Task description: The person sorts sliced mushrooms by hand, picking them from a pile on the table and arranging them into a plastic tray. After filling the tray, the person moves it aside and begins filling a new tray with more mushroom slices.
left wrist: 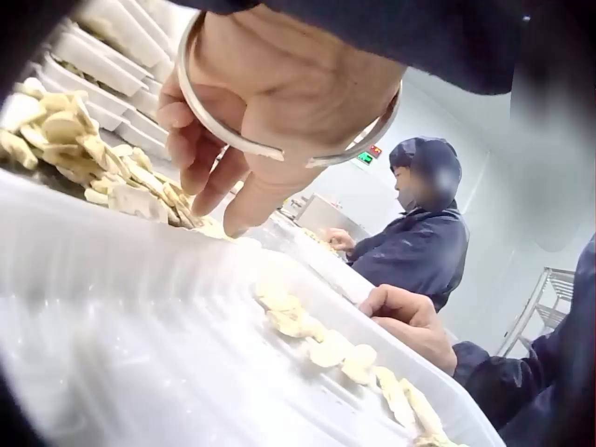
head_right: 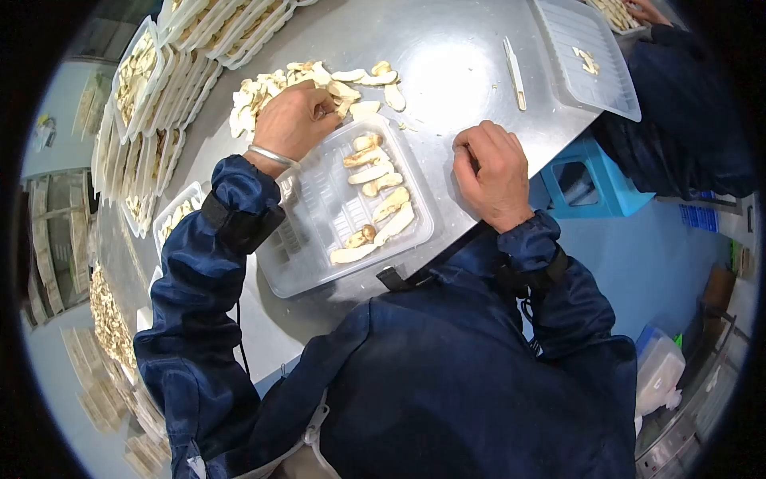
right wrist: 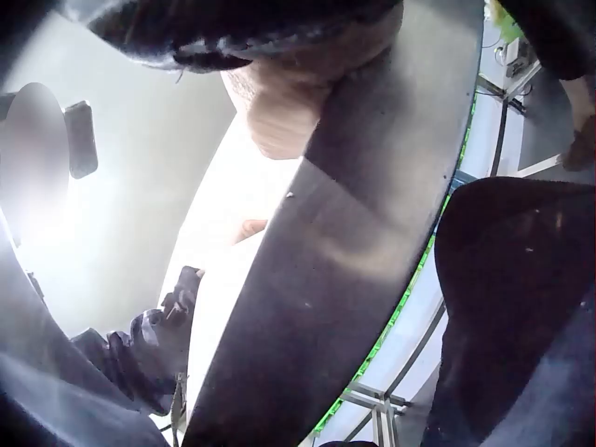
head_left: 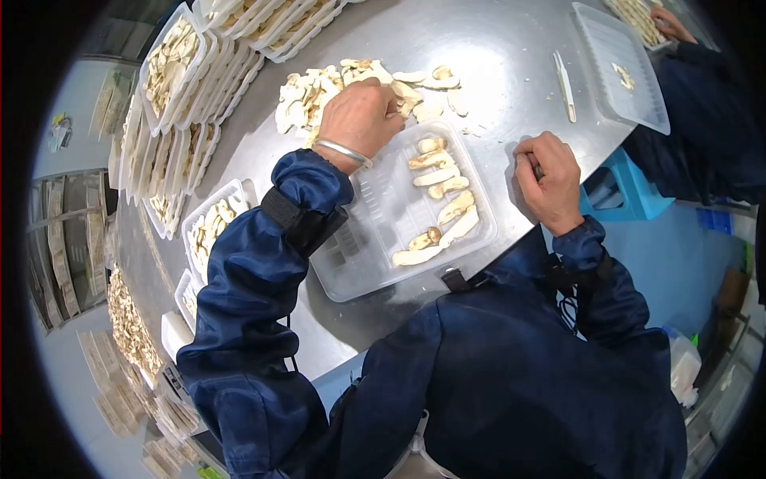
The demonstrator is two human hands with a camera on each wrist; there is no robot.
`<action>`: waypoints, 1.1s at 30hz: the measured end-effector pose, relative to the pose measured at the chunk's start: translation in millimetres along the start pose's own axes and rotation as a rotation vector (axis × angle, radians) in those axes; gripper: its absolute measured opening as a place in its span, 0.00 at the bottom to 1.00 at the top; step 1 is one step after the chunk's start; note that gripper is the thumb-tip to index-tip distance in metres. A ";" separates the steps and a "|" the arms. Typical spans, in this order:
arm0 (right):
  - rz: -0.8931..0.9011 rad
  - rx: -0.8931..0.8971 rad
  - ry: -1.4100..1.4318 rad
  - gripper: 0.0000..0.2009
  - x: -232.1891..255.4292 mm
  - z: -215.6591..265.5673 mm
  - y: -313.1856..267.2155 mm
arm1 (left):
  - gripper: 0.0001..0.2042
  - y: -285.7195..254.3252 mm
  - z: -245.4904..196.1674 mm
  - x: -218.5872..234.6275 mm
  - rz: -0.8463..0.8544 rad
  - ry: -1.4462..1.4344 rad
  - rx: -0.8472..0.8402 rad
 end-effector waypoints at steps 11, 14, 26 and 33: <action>-0.014 0.024 -0.009 0.03 -0.2 0.5 -1.0 | 0.08 6.1 6.0 -11.9 -0.005 -0.143 -0.137; -0.009 0.017 -0.011 0.03 0.4 1.1 -0.4 | 0.07 5.9 9.1 -9.3 0.077 -0.251 -0.059; -0.034 0.034 -0.001 0.03 1.5 1.8 -1.1 | 0.06 -70.7 -14.6 0.5 0.300 -0.596 -0.150; -0.023 0.035 0.004 0.03 -0.3 0.3 -1.2 | 0.06 -93.3 -39.2 -42.6 0.438 -0.583 -0.174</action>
Point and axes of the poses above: each hand's wrist, its own y-axis towards the middle knuckle, its own x-axis out of the back of the hand, z = x × y, the point moved 7 cm from there along y, towards the middle knuckle, and after that the axes turned 15 degrees about z, right-handed, at the moved point
